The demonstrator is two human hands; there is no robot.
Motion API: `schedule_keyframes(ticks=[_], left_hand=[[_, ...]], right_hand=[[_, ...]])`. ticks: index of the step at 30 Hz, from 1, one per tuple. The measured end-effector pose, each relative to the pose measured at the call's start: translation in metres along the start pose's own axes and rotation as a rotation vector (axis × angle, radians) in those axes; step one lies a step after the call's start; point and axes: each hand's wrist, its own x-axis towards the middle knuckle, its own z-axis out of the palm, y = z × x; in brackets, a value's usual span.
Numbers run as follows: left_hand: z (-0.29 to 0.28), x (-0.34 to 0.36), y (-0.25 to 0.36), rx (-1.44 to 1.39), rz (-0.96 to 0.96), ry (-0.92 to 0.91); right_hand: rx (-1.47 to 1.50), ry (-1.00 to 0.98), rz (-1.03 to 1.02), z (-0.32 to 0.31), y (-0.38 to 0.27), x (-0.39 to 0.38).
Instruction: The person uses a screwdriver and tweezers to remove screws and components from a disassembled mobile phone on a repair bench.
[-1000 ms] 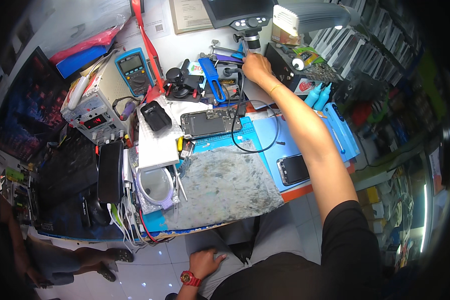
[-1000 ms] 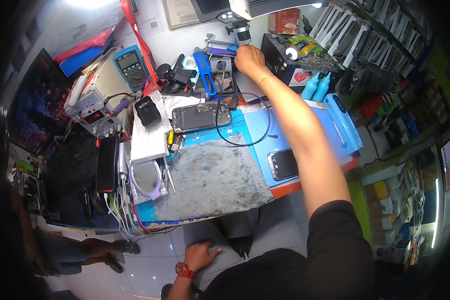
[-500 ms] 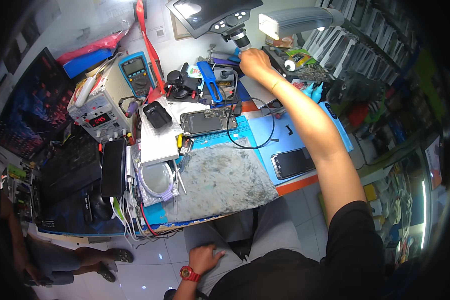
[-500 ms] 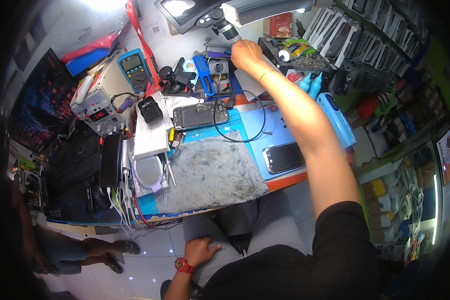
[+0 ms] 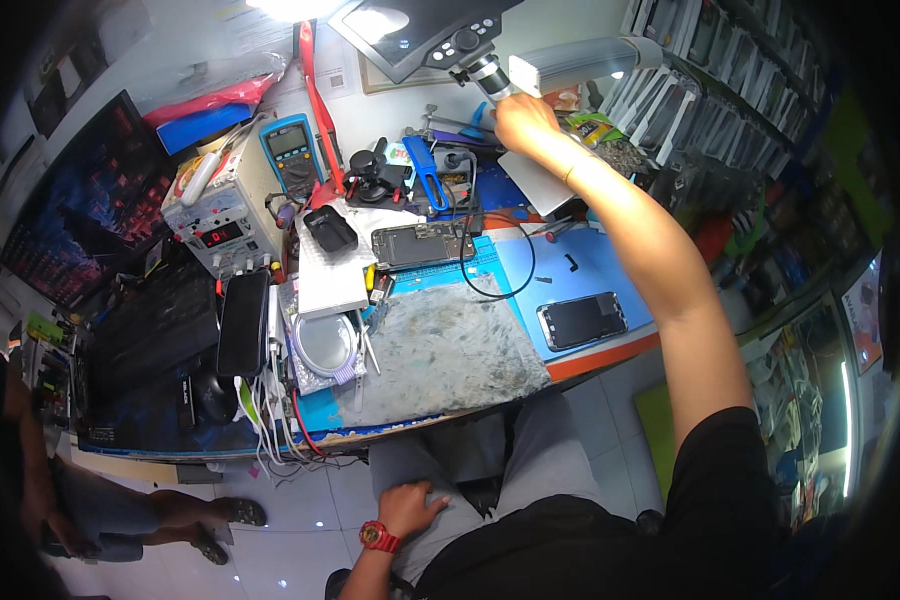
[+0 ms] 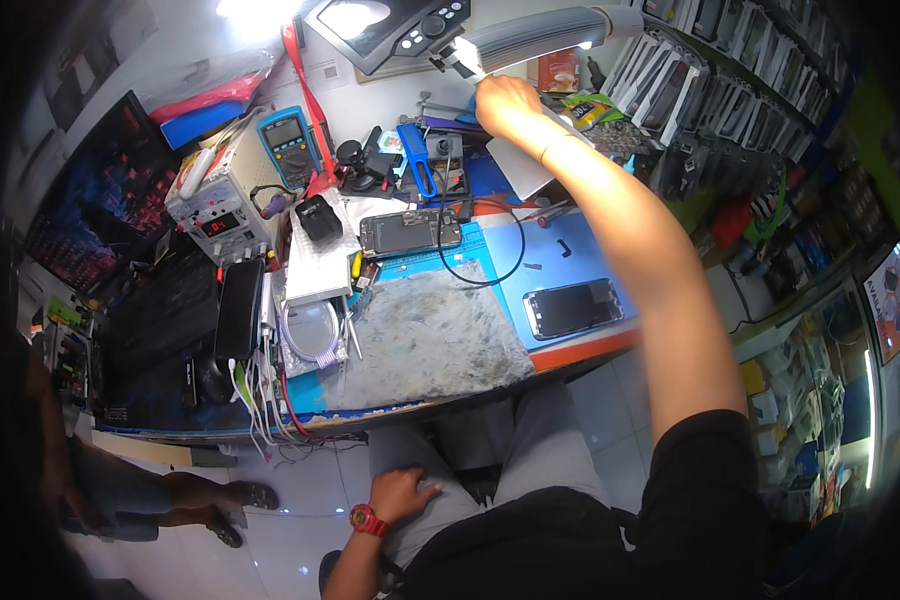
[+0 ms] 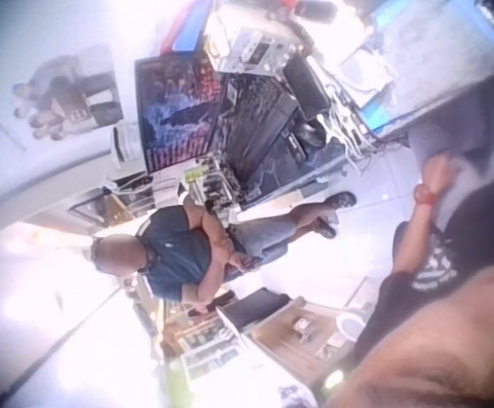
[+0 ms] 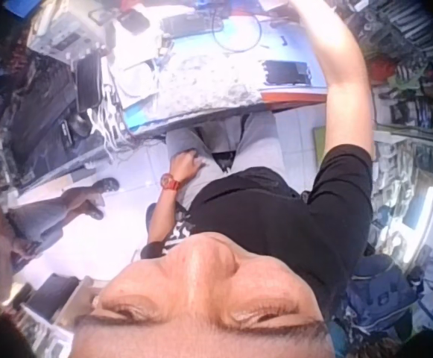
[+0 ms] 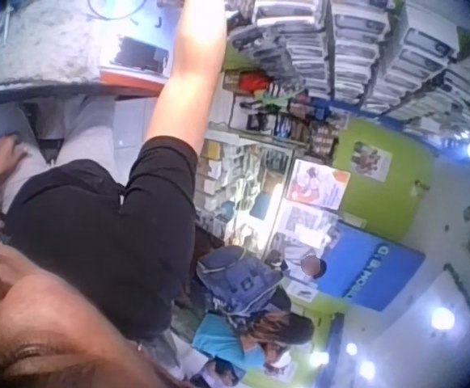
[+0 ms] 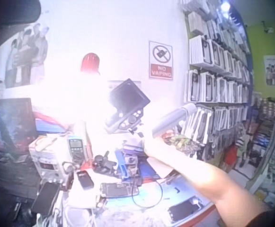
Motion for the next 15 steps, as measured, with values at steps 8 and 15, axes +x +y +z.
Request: schedule_keyframes(ticks=[8,15], left_hand=[[-0.003,-0.001,0.002,0.016,0.024,-0.033],[0.000,-0.001,-0.003,0.009,0.051,-0.028]], right_hand=[[-0.043,-0.121,-0.126,-0.011,0.006,-0.054],[-0.058,-0.121,-0.225,-0.025,0.006,-0.091]])
